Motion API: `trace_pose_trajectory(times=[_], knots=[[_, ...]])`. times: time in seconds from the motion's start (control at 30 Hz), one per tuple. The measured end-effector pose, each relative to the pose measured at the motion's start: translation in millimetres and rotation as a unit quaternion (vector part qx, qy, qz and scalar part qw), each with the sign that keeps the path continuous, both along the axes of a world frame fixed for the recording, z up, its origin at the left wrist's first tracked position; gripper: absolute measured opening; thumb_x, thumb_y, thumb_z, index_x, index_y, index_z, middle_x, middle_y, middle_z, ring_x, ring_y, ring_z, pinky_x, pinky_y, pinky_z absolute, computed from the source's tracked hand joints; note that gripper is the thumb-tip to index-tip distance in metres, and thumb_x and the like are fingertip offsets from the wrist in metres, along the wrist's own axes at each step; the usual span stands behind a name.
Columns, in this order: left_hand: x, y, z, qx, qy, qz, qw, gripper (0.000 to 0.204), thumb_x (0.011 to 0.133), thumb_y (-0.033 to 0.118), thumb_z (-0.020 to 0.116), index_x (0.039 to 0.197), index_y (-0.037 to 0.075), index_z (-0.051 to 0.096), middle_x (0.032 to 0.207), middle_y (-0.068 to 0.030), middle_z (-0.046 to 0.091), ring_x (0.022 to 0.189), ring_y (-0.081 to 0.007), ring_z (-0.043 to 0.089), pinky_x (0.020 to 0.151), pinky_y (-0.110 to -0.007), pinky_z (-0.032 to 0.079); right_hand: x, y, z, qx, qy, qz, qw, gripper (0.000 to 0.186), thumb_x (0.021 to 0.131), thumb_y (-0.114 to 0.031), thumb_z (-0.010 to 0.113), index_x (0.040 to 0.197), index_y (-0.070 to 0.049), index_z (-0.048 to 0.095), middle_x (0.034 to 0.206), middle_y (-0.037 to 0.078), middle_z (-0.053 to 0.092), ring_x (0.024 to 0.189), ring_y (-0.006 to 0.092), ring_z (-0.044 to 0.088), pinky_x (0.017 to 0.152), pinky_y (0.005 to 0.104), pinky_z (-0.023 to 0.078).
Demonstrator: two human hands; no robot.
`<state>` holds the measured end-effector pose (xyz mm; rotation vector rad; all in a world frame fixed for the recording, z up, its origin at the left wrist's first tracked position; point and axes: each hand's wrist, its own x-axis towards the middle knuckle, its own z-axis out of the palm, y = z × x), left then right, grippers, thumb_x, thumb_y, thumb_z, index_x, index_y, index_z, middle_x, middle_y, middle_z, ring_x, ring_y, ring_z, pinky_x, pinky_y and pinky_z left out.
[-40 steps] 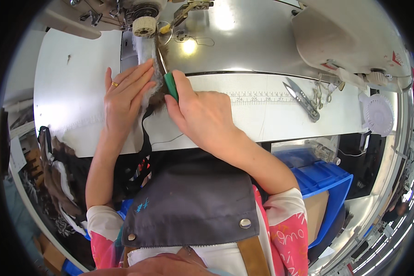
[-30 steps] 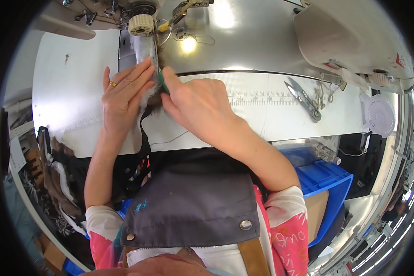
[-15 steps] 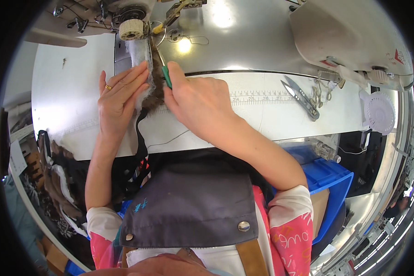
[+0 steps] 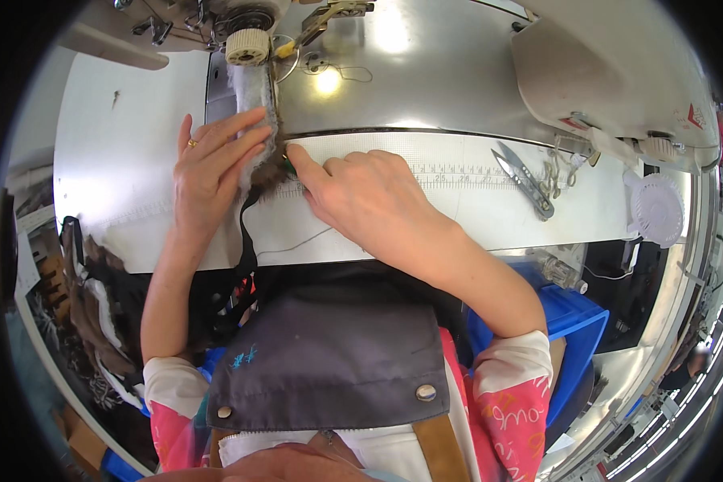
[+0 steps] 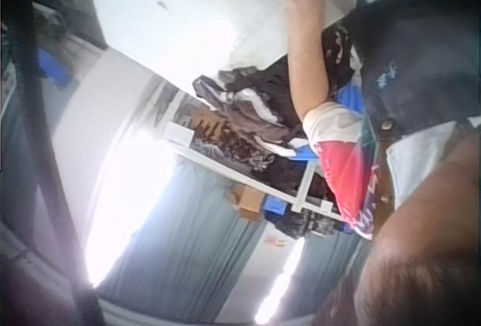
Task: Sewing and trimming fur-lined leather trim pieces at an industrial sewing station.
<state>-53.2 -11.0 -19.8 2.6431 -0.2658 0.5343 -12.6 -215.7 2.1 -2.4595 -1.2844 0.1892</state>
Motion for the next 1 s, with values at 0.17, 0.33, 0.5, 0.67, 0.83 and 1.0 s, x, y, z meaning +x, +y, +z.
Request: trace_pose_trajectory(times=[0.17, 0.33, 0.5, 0.67, 0.83, 1.0], knots=[[2, 2, 4, -0.025, 0.050, -0.024, 0.998, 0.016, 0.077, 0.018, 0.064, 0.093, 0.015, 0.067, 0.105, 0.0046, 0.061, 0.090, -0.0161, 0.057, 0.100, -0.047, 0.026, -2, -2, -2, 0.026, -0.046, -0.014, 0.999, 0.046, 0.072, -0.014, 0.065, 0.116, -0.009, 0.053, 0.058, 0.005, 0.052, 0.052, 0.0217, 0.053, 0.049, 0.0341, 0.043], [9, 6, 0, -0.044, 0.032, -0.022, 0.998, 0.016, 0.078, 0.018, 0.064, 0.093, 0.014, 0.067, 0.106, 0.0040, 0.061, 0.092, -0.0164, 0.056, 0.100, -0.048, 0.026, 8, 4, -3, 0.037, -0.063, -0.006, 0.997, 0.038, 0.074, -0.016, 0.062, 0.109, -0.006, 0.053, 0.055, 0.005, 0.053, 0.052, 0.0216, 0.056, 0.048, 0.0325, 0.045], [25, 10, -2, -0.055, 0.016, -0.024, 0.998, 0.015, 0.078, 0.015, 0.063, 0.092, 0.013, 0.067, 0.100, 0.0034, 0.062, 0.091, -0.0165, 0.056, 0.099, -0.047, 0.027, 28, 9, -2, 0.009, -0.064, 0.000, 0.998, 0.035, 0.075, -0.018, 0.061, 0.107, -0.007, 0.053, 0.055, 0.005, 0.055, 0.052, 0.0221, 0.057, 0.046, 0.0331, 0.045], [28, 14, -1, -0.060, 0.010, -0.073, 0.995, 0.013, 0.077, 0.013, 0.064, 0.089, 0.010, 0.067, 0.090, 0.0019, 0.062, 0.086, -0.0172, 0.057, 0.095, -0.045, 0.032, 12, 11, -2, 0.033, -0.060, -0.047, 0.997, 0.042, 0.076, -0.017, 0.062, 0.115, -0.007, 0.052, 0.058, 0.007, 0.055, 0.052, 0.0243, 0.054, 0.049, 0.0356, 0.042], [16, 5, 8, -0.057, 0.045, -0.035, 0.997, 0.012, 0.076, 0.012, 0.065, 0.088, 0.009, 0.067, 0.093, 0.0019, 0.062, 0.083, -0.0171, 0.057, 0.094, -0.044, 0.033, -14, -3, -6, 0.105, 0.084, -0.124, 0.983, 0.043, 0.077, -0.016, 0.062, 0.117, -0.005, 0.051, 0.056, 0.009, 0.054, 0.048, 0.0251, 0.055, 0.047, 0.0336, 0.043], [11, 3, 1, -0.091, 0.024, -0.019, 0.995, 0.014, 0.076, 0.012, 0.065, 0.089, 0.010, 0.068, 0.096, 0.0020, 0.063, 0.083, -0.0156, 0.058, 0.095, -0.044, 0.032, -13, 18, -6, 0.134, 0.085, -0.153, 0.976, 0.038, 0.079, -0.017, 0.058, 0.109, 0.004, 0.049, 0.057, 0.010, 0.056, 0.049, 0.0265, 0.057, 0.045, 0.0354, 0.043]])
